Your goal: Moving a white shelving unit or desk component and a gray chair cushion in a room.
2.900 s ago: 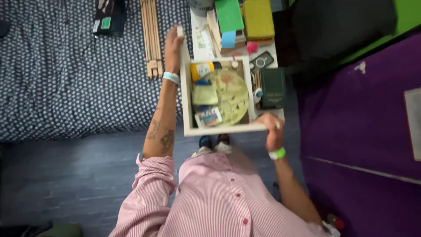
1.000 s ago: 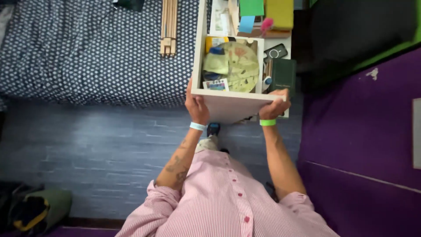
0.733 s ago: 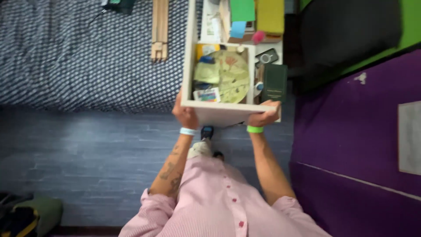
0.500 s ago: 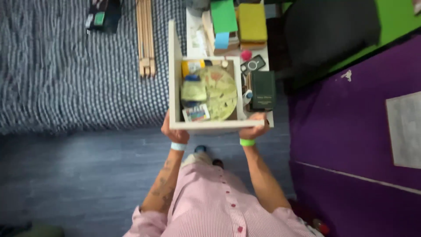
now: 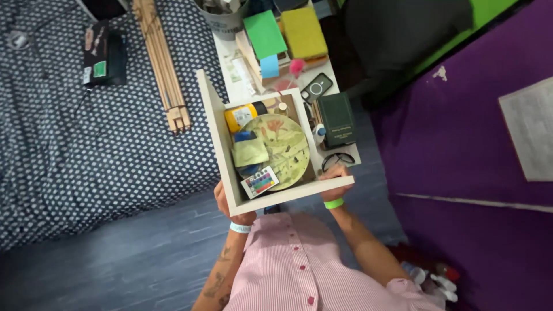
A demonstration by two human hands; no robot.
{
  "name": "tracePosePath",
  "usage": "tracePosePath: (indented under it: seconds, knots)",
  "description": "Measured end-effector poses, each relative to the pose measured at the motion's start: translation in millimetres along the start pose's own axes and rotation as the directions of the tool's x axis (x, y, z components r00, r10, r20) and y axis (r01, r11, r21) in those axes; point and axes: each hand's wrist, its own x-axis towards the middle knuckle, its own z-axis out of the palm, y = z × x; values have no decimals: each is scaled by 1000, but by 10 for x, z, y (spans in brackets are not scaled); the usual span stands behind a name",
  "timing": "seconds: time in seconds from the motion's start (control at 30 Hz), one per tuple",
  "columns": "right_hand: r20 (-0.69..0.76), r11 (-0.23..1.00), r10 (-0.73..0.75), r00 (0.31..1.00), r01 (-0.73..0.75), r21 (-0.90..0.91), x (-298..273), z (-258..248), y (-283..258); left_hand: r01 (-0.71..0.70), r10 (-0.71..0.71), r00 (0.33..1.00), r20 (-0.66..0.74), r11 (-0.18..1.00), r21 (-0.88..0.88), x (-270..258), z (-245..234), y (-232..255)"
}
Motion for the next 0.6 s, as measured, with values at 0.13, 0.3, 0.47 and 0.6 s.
tracePosePath:
  seconds: [0.13, 0.3, 0.47, 0.6]
  knots:
    - [-18, 993, 79, 997, -77, 91, -120, -61, 180, 9, -21, 994, 107, 994, 110, -37, -31, -86]
    - [70, 992, -116, 991, 120, -46, 273, 88, -351, -2, -7, 994, 113, 997, 78, 20, -61, -37]
    - [2, 960, 33, 999, -32, 278, 58, -7, 0, 76, -104, 984, 147, 979, 189, -109, -11, -156]
    - [26, 945, 142, 990, -143, 294, -198, -221, 332, -35, 35, 999, -1, 999, -2, -207, -3, -214]
